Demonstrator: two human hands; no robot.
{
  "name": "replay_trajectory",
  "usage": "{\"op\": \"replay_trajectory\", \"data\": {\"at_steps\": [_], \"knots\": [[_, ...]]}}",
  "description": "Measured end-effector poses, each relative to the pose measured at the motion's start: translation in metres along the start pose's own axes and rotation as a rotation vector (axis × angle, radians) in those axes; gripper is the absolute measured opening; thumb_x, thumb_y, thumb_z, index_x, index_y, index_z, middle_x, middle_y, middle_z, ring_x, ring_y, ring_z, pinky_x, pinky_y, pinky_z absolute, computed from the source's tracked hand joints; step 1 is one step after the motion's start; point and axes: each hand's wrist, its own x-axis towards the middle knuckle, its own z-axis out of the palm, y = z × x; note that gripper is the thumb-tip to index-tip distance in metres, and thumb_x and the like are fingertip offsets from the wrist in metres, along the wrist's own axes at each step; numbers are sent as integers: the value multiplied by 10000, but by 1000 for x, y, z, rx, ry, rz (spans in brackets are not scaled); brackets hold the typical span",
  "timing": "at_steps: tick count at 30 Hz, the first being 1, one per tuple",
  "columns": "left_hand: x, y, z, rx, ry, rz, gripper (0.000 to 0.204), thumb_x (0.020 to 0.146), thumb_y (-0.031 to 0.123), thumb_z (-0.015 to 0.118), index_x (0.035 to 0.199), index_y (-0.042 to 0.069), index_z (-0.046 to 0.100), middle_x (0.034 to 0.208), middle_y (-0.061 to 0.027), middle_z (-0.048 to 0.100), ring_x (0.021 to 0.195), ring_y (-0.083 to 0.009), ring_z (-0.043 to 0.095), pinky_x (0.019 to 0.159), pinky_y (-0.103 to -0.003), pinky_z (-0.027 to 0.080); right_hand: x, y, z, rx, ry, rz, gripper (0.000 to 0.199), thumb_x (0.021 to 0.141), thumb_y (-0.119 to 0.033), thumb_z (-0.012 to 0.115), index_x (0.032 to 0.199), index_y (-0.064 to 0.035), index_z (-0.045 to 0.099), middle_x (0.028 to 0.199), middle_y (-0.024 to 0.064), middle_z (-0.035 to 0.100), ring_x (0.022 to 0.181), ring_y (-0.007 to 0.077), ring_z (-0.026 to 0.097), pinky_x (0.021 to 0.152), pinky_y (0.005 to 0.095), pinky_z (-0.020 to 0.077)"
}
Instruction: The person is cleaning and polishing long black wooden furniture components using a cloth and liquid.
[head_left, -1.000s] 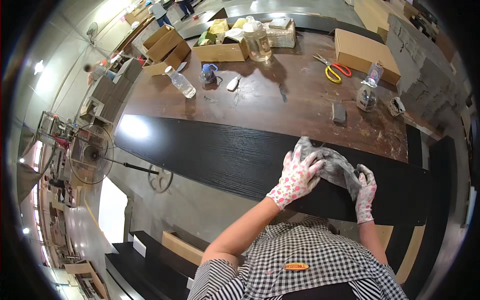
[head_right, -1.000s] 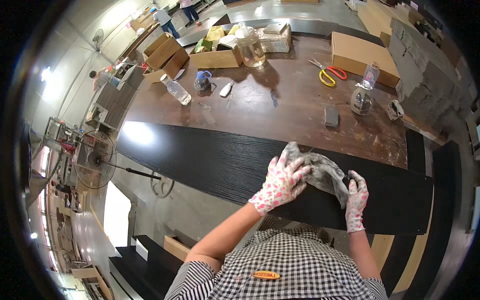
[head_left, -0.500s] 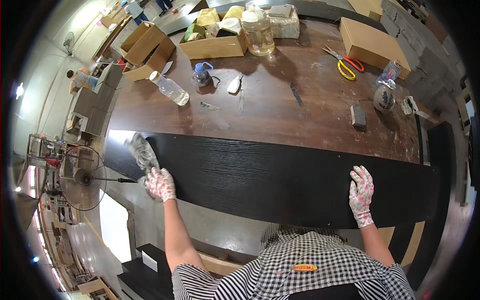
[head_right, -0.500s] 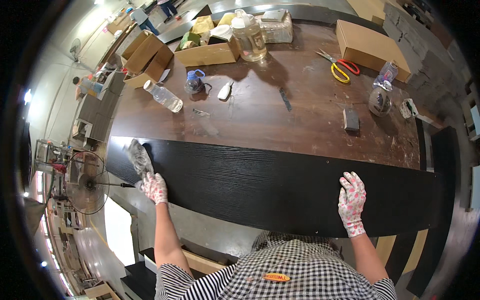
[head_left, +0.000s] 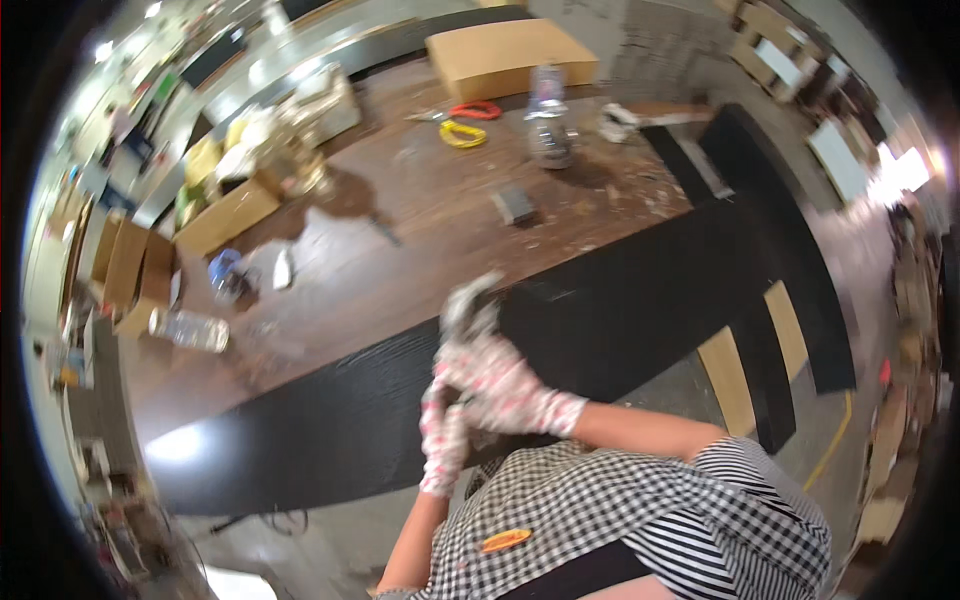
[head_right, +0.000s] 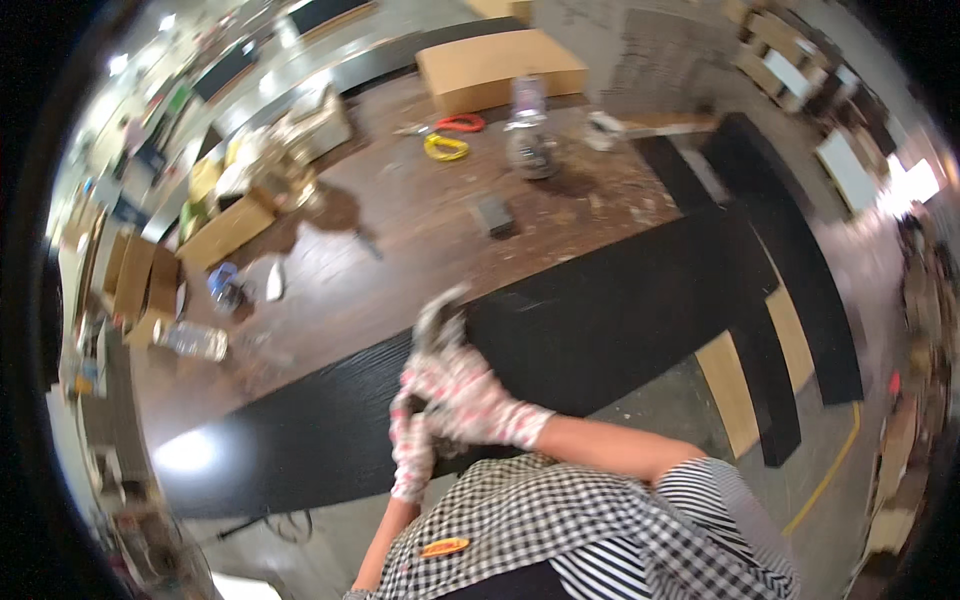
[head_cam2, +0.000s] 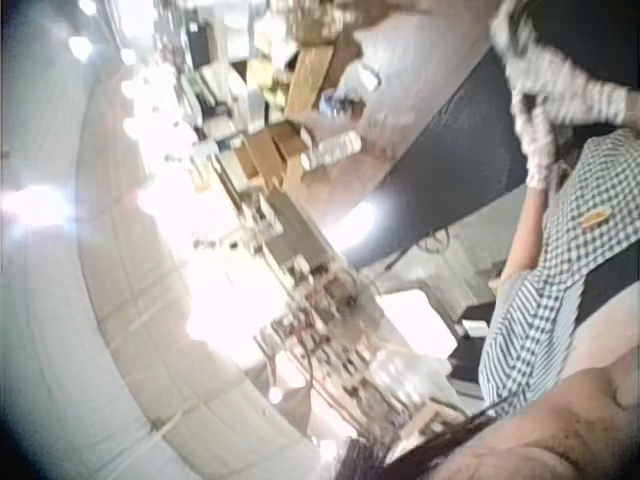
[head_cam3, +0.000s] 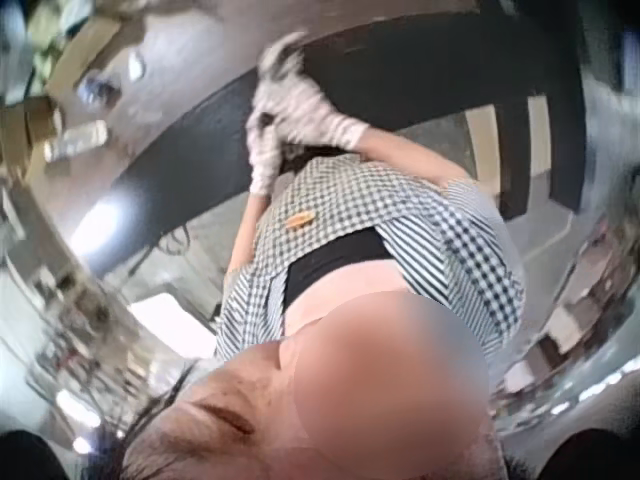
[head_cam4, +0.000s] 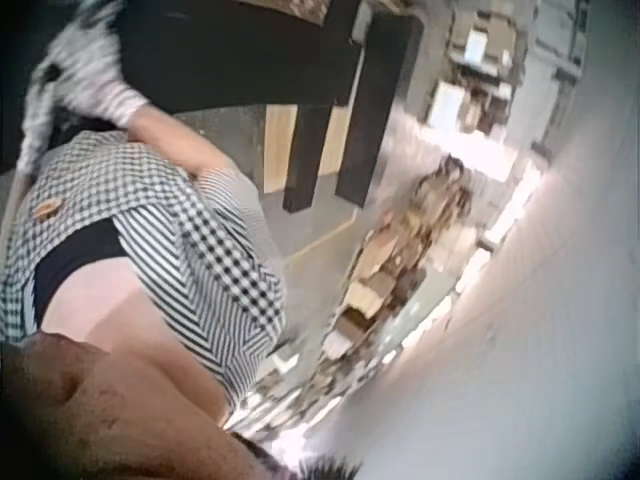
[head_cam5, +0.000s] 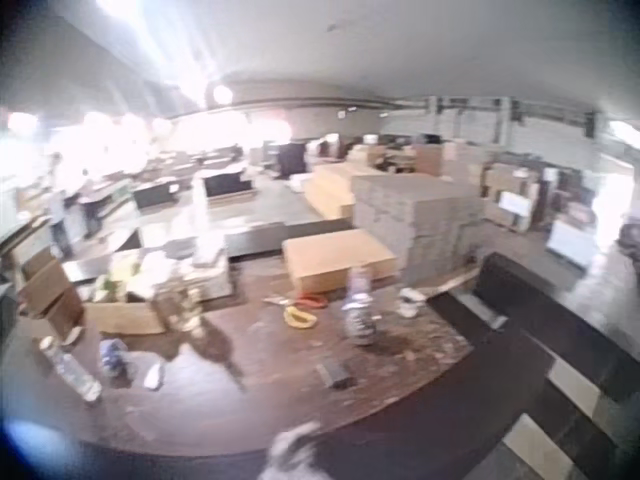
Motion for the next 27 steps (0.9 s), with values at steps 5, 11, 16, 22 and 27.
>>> {"op": "replay_trajectory", "data": {"at_steps": [5,11,16,22,27], "knots": [[-3,-20,23,-698,330,-150,301,962,29,384,1247,10,478,1254,-125,533,1177,-224,513,1053,-372,380,-40,28,27,-294,54,68,578,863,-408,536,1381,-163,461,1445,102,420,1309,317,410,1107,487,269],[28,-13,40,-345,143,-51,283,875,-61,505,1138,22,570,1161,-118,598,1092,-242,572,995,-369,427,-132,161,-106,-682,698,446,209,779,-79,531,973,-74,608,919,135,625,867,344,601,787,473,474],[50,9,63,29,70,169,260,817,-56,574,1062,22,616,1063,-137,638,1019,-284,604,926,-389,461,-182,241,-135,-663,664,1021,222,860,-202,496,981,-49,601,939,157,624,916,378,573,815,500,427],[81,39,125,228,64,213,277,797,-29,594,1068,23,621,1097,-141,617,1066,-302,567,974,-404,421,-126,141,-77,-425,252,393,527,837,-313,577,1319,-105,523,1442,125,441,1311,357,413,1120,529,253],[106,61,153,424,-32,332,262,788,18,609,1049,34,634,1094,-132,630,1076,-333,559,976,-440,417,-169,283,-197,-544,733,558,281,845,-126,533,1112,-97,615,1172,181,595,1106,391,537,965,477,430]]}}
